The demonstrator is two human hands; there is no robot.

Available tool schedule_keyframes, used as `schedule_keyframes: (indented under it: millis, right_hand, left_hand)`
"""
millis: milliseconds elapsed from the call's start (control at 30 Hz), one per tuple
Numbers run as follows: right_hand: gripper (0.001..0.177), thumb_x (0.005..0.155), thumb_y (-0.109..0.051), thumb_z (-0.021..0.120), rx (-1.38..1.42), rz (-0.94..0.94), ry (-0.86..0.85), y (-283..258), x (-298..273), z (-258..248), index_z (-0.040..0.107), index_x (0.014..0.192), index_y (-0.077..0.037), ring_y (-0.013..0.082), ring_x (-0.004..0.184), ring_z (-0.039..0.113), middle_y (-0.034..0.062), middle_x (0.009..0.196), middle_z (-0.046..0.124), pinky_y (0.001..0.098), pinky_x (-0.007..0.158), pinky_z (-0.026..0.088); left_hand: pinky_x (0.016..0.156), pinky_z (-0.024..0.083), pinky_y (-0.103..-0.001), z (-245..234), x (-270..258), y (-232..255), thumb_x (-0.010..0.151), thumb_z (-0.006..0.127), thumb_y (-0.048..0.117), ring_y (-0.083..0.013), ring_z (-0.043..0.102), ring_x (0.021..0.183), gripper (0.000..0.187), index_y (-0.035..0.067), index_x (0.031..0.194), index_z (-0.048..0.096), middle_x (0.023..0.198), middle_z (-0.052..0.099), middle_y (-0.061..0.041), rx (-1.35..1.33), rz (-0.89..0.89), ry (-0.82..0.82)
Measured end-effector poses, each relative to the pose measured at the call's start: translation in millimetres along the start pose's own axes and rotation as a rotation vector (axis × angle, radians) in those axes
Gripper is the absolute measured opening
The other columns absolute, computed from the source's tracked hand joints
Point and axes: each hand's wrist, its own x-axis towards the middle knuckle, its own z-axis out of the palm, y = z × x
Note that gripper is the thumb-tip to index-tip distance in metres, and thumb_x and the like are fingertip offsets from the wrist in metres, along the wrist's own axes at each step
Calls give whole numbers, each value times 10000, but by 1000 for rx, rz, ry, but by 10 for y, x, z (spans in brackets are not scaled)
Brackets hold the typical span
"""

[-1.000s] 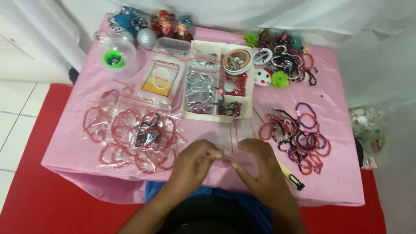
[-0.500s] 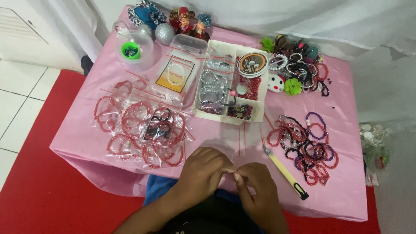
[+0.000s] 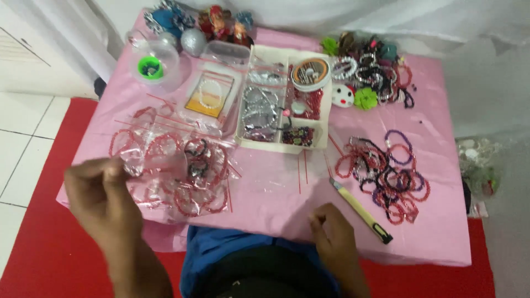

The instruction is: The person places beaded bracelets one at a time into individual small plastic zipper bags on a pink table. They handle several bracelets from a pile, ensuring each is sealed inside its own bag.

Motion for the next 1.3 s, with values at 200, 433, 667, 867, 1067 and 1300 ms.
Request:
schedule_keyframes:
  millis: [200, 433, 667, 867, 1067, 1300]
  right_hand:
    - [301, 986, -320, 580, -371, -209, -12, 262, 297, 282, 655, 1178, -100, 289, 1202, 556, 116, 1241, 631, 434, 1047, 432]
    - [654, 952, -483, 630, -697, -355, -94, 379, 214, 499, 518, 1474, -104, 352, 1412, 396, 119, 1552, 486, 568, 1106, 299]
    - [819, 808, -546, 812, -792, -441, -125, 557, -86, 485, 515, 1442, -120, 365, 1399, 414, 120, 1514, 493, 625, 1126, 293]
    - [565, 897, -431, 760, -598, -468, -37, 421, -151, 448, 590, 1308, -84, 343, 1240, 517, 107, 1309, 600, 583, 1104, 347]
    - [519, 966, -401, 537, -671, -221, -112, 421, 33, 341, 528, 1442, -193, 390, 1267, 449, 103, 1546, 483, 559, 1050, 294]
    - [269, 984, -272, 596, -699, -375, 215, 546, 181, 531, 710, 1212, -184, 302, 958, 521, 43, 1051, 593, 477, 859, 410]
  left_hand:
    - [556, 481, -299, 250, 467, -123, 1170, 497, 184, -141, 590, 630, 212, 46, 1202, 656, 849, 642, -68, 338, -28, -361]
    - [1196, 165, -634, 638, 267, -208, 1020, 488, 151, -441, 248, 1497, 589, 31, 1568, 310, 1629, 275, -259, 684, 17, -641]
    - [1199, -11, -645, 690, -56, -503, 1051, 407, 448, -391, 116, 1561, 620, 165, 1598, 344, 1687, 232, -177, 763, 19, -702]
    - [1158, 167, -699, 676, -56, -543, 1009, 661, 277, -451, 295, 1497, 556, 71, 1489, 469, 1603, 315, -282, 644, 254, -576]
    - [1204, 64, -724, 666, -102, -332, 988, 660, 163, -464, 306, 1500, 486, 53, 1436, 508, 1603, 317, -269, 566, 224, -513]
    - [919, 476, -433, 782, -647, 75, 1012, 619, 118, -274, 618, 1095, 295, 98, 1305, 587, 1296, 661, -106, 329, 408, -636]
